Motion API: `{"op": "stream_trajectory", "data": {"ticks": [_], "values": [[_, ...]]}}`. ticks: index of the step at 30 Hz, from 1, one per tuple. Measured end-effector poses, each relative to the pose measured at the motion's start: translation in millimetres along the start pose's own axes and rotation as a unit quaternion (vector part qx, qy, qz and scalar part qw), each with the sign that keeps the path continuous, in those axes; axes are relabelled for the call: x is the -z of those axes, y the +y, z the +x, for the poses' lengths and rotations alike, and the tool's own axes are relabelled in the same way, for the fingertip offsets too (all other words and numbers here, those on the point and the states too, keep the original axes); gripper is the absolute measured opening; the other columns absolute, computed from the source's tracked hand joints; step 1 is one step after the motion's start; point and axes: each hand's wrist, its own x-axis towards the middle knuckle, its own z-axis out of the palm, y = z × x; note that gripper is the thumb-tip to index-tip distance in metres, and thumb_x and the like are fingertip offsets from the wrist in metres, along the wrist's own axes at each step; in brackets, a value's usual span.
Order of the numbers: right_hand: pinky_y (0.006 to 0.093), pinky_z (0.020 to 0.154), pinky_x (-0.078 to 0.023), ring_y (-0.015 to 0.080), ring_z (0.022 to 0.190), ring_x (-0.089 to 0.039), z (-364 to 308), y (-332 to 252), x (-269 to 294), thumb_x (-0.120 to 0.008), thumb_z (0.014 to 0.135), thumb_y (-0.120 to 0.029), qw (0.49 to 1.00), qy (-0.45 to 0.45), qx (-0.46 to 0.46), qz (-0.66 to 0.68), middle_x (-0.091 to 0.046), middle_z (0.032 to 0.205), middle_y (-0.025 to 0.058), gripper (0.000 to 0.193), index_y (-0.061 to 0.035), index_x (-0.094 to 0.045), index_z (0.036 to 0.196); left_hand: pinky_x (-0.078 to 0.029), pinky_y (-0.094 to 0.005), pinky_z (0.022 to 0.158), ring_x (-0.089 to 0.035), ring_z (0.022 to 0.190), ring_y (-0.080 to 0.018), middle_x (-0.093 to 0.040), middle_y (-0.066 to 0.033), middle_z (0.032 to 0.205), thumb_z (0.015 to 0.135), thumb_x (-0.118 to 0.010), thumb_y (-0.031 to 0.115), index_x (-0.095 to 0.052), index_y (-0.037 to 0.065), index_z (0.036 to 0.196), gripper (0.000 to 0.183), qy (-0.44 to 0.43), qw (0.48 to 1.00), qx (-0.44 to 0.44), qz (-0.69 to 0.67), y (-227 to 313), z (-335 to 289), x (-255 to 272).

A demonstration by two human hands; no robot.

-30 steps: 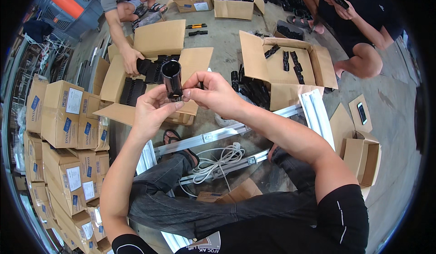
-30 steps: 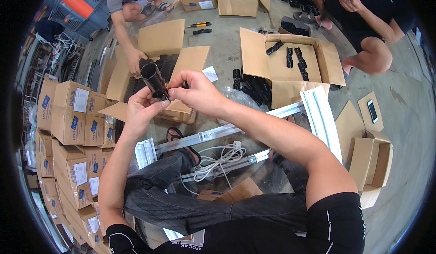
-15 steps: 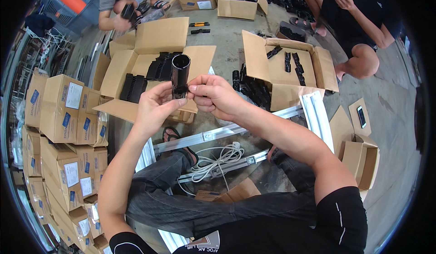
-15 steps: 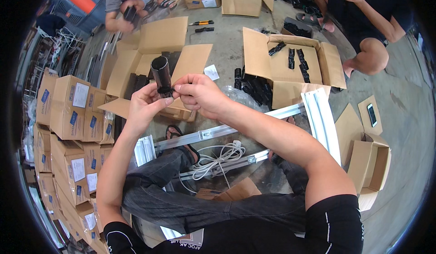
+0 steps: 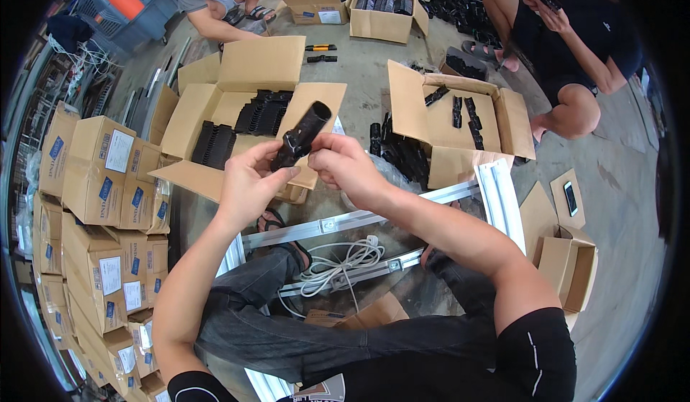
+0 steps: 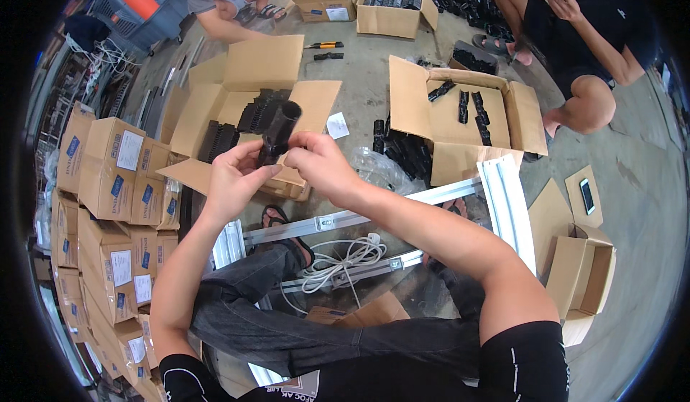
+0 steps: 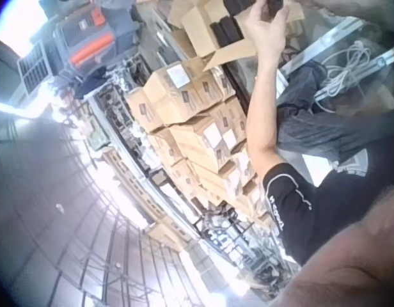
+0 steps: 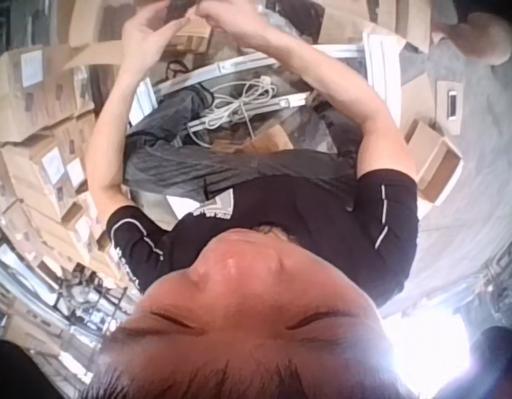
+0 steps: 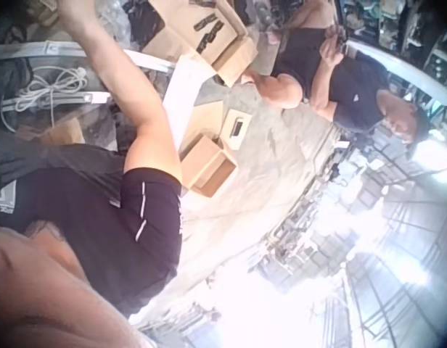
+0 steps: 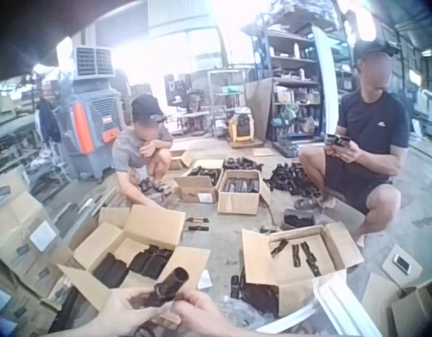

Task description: The person assembles black plastic components by hand, inserting small metal clips into slots on the plastic parts while sitting near boxes of materials.

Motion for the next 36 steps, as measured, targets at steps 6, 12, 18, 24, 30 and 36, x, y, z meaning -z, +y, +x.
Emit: {"op": "stream_trajectory", "data": {"ticks": [6,12,18,24,30,36], "values": [[0.0226,0.039,-0.019,0.0012,0.043,-0.03,3.6,1.4,6.4,-0.068,0.09,-0.022,0.988,-0.01,-0.098,0.117,-0.041,0.06,-0.0093,0.014,-0.0129,-0.057,0.088,-0.053,-0.0274,0.071,-0.068,0.081,-0.0157,-0.069,-0.0116,0.091,0.075,-0.078,0.005,-0.064,-0.003,0.112,0.041,0.058,0.912,-0.204,0.351,5.6,-7.0,-9.4],[0.0224,0.039,-0.018,0.002,0.042,-0.028,9.0,10.1,17.4,-0.067,0.091,-0.02,0.987,-0.034,-0.115,0.111,-0.039,0.059,-0.0083,0.016,-0.0114,-0.054,0.09,-0.054,-0.0351,0.069,-0.068,0.08,-0.0272,-0.068,-0.0141,0.091,0.075,-0.077,0.014,-0.062,-0.002,0.103,0.036,-0.022,0.943,-0.112,0.313,-1.1,-3.5,-6.1],[0.0229,0.041,-0.019,0.0025,0.044,-0.029,8.1,1.1,20.7,-0.067,0.092,-0.019,0.991,-0.086,-0.092,0.035,-0.041,0.06,-0.0069,0.016,-0.0082,-0.056,0.096,-0.056,-0.0294,0.07,-0.066,0.082,-0.0143,-0.069,-0.0113,0.101,0.09,-0.07,0.017,-0.058,-0.002,0.113,0.032,-0.199,0.96,0.175,-0.087,-1.4,-0.3,-7.4],[0.0226,0.042,-0.019,0.0023,0.046,-0.029,15.3,-6.7,23.0,-0.069,0.092,-0.024,0.99,-0.111,-0.086,0.0,-0.041,0.06,-0.0067,0.021,-0.0065,-0.058,0.094,-0.057,-0.0302,0.068,-0.065,0.079,-0.0142,-0.068,-0.0133,0.103,0.094,-0.063,0.012,-0.056,0.0,0.119,0.029,-0.239,0.941,0.155,-0.183,-5.6,3.4,2.7],[0.0225,0.042,-0.018,0.0022,0.046,-0.028,15.0,-7.3,26.8,-0.07,0.092,-0.028,0.987,-0.096,-0.128,-0.031,-0.039,0.06,-0.0077,0.023,-0.0082,-0.058,0.092,-0.058,-0.0325,0.063,-0.064,0.072,-0.016,-0.064,-0.009,0.089,0.094,-0.064,0.016,-0.055,-0.003,0.116,0.03,-0.264,0.924,0.211,-0.181,-5.6,1.1,-2.9],[0.0222,0.041,-0.017,0.0019,0.046,-0.028,17.1,-8.3,29.4,-0.068,0.094,-0.033,0.987,-0.073,-0.141,-0.032,-0.04,0.061,-0.0073,0.027,-0.0102,-0.056,0.087,-0.058,-0.0346,0.061,-0.063,0.064,-0.0181,-0.062,-0.0081,0.085,0.096,-0.062,0.022,-0.055,-0.003,0.112,0.031,-0.252,0.916,0.231,-0.211,-8.5,2.1,-6.8]]}}
